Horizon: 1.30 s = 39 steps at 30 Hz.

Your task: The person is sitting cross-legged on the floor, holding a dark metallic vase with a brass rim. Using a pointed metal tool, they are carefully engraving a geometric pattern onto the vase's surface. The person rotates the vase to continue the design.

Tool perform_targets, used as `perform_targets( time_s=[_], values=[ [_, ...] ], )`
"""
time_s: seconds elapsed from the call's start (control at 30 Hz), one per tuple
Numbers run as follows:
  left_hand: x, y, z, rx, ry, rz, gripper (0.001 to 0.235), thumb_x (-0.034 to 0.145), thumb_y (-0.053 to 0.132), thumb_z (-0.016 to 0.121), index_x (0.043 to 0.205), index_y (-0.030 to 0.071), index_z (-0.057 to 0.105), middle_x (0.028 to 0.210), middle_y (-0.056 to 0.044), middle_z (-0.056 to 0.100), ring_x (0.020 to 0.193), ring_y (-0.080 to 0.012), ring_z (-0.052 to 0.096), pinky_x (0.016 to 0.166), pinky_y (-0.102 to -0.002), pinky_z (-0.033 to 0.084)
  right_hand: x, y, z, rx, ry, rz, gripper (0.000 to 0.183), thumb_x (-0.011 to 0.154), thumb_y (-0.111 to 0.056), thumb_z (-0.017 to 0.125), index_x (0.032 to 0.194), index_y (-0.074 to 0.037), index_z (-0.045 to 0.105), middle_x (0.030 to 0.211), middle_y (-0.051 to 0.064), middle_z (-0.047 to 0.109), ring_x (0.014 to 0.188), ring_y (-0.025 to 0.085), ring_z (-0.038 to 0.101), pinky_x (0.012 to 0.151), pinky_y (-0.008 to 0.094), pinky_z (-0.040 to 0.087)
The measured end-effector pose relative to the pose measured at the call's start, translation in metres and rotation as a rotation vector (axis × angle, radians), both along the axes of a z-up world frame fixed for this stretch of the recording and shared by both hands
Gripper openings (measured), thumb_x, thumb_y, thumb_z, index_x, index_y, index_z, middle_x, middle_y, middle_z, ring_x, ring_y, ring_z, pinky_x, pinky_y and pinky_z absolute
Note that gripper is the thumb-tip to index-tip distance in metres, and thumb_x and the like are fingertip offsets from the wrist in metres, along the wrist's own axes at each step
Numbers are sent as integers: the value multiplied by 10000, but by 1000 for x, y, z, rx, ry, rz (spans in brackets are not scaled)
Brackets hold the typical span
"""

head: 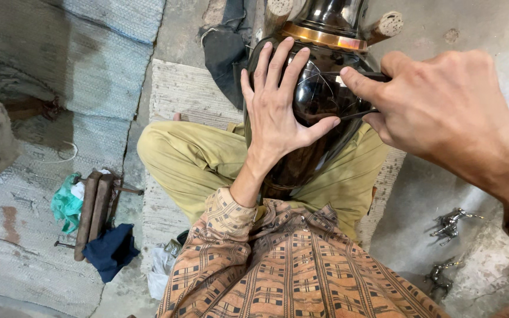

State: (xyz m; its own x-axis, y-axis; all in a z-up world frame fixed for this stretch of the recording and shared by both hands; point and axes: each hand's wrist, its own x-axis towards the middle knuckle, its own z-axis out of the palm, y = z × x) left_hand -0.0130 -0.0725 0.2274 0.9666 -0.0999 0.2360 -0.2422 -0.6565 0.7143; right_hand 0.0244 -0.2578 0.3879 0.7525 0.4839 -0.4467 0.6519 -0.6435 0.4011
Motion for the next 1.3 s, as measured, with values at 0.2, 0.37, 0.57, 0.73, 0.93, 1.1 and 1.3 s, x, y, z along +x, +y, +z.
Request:
perform_targets(
  time_s=[0.2, 0.37, 0.57, 0.73, 0.93, 1.1, 1.3],
  values=[
    [1, 0, 3, -3, 9, 2, 1060, 662, 661, 873, 1520, 189, 465, 1636, -70, 373, 1565, -374, 307, 1166, -776, 250, 0, -3, -1, 21, 23, -44, 635, 884, -528, 675, 1493, -370, 587, 821, 3, 639, 502, 162, 623, 449, 319, 492],
    [1, 0, 3, 3, 5, 0, 1059, 659, 659, 880, 1509, 177, 471, 1630, -82, 375, 1559, -383, 304, 1157, -762, 256, -7, -11, -3, 174, -35, -87, 657, 808, -577, 716, 1398, -292, 667, 747, 20, 642, 567, 253, 671, 483, 376, 519],
    [2, -2, 5, 27, -2, 2, 1043, 647, 627, 876, 1493, 165, 478, 1607, -86, 393, 1550, -375, 306, 1186, -720, 253, -15, -22, -11, 176, -9, -262, 679, 803, -635, 722, 1387, -292, 677, 764, 36, 657, 578, 244, 674, 479, 385, 517],
    [1, -2, 4, 31, -7, -4, 1056, 657, 632, 877, 1505, 156, 466, 1612, -93, 387, 1553, -369, 291, 1204, -700, 243, -24, -30, -20, 209, -36, -318, 684, 807, -648, 725, 1392, -296, 681, 697, 31, 649, 576, 232, 664, 473, 388, 504],
    [2, -2, 1, 36, -30, -11, 1051, 667, 632, 876, 1507, 151, 467, 1613, -91, 387, 1555, -364, 288, 1222, -672, 236, -39, -35, -24, 332, -71, -371, 686, 795, -636, 762, 1333, -212, 736, 621, 57, 637, 499, 235, 628, 449, 379, 489],
    [3, 0, 0, 16, -61, -17, 1041, 684, 644, 871, 1504, 142, 472, 1608, -97, 390, 1548, -358, 303, 1240, -635, 250, -50, -38, -28, 539, -155, -350, 633, 782, -555, 810, 1231, -109, 788, 589, 103, 622, 481, 275, 608, 451, 397, 490],
    [3, 0, -1, 19, -68, -9, 1041, 670, 644, 868, 1495, 141, 480, 1601, -97, 397, 1544, -358, 308, 1234, -633, 252, -54, -38, -33, 564, -137, -420, 615, 796, -545, 819, 1234, -113, 787, 602, 133, 637, 521, 317, 625, 476, 420, 501]
  ],
)
